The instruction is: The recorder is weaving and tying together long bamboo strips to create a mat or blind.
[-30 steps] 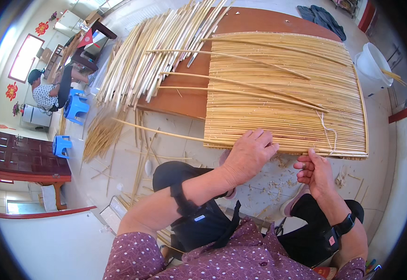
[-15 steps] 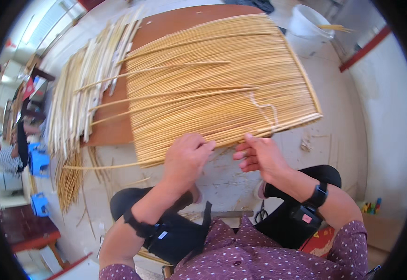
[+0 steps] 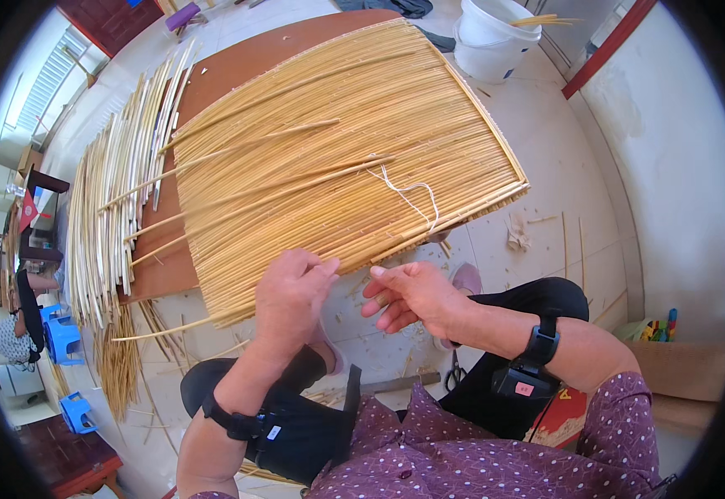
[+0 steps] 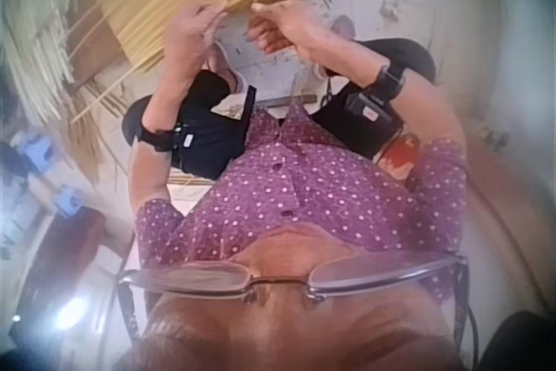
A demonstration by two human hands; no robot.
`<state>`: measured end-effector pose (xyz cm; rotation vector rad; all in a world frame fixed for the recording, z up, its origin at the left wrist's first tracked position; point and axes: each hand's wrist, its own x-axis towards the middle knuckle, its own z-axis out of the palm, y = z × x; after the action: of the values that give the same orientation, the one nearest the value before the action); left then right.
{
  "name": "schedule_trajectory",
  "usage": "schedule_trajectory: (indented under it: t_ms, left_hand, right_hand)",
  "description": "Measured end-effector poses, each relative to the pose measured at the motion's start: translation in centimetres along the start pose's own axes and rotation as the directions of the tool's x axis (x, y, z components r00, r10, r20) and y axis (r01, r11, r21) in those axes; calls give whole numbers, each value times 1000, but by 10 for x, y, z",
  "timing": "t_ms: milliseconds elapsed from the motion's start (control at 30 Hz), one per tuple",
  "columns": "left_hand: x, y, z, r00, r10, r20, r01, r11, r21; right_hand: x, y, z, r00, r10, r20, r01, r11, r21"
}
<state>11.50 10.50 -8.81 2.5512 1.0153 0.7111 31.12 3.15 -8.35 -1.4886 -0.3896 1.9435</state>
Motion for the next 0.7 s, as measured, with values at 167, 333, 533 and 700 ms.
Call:
schedule_trajectory:
  t_ms: [167,333,533,700]
  left_hand:
    - [4,1,0,1000,3,6,-3,1000,0]
    - [3,4,-9,998,-58,40,59,998,-33]
    - [12,8,-17,998,-32,59,39,992,-120]
    - [-2,-3,-38,992,126,27,-125,992,-15]
  right_hand:
    - [1,2,2,994,28,105,-21,998,-66]
    - [-12,-7,10,971,52,234,19,957,-289]
    - [-69,-15,2,869,-455,195,482,868,-119]
    - [-138,-27,-49,671,-737,-87,709,671,-215]
